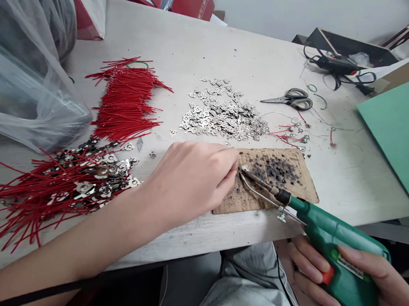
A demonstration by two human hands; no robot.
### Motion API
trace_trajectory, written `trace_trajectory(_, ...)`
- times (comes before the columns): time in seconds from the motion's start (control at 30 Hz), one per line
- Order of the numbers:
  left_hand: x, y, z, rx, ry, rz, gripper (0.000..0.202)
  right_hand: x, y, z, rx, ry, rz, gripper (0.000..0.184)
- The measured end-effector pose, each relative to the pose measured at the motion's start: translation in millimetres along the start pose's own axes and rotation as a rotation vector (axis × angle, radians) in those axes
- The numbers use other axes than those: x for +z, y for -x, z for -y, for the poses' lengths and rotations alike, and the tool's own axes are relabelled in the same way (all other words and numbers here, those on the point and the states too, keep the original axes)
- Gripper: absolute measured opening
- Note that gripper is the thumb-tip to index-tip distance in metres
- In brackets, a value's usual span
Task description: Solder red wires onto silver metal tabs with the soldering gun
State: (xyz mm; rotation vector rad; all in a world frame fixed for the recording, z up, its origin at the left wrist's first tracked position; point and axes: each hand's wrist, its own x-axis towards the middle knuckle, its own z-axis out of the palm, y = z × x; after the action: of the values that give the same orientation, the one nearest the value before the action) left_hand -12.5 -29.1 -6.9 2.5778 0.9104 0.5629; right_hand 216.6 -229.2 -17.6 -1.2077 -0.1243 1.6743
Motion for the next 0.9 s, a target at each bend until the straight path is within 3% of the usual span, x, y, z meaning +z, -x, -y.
trace_trajectory(0.2,0.4,0.5,-0.2,0.003,-0.008,-0.019,0.019,-2.0,-4.0,-5.4,-0.078,-0.027,-0.129,0.026)
trace_trajectory(0.9,2.5,1.1,-1.2,0.007,0.017,0.028,0.016,-5.8,0.8,1.5,-0.008,0.062,0.074,0.032)
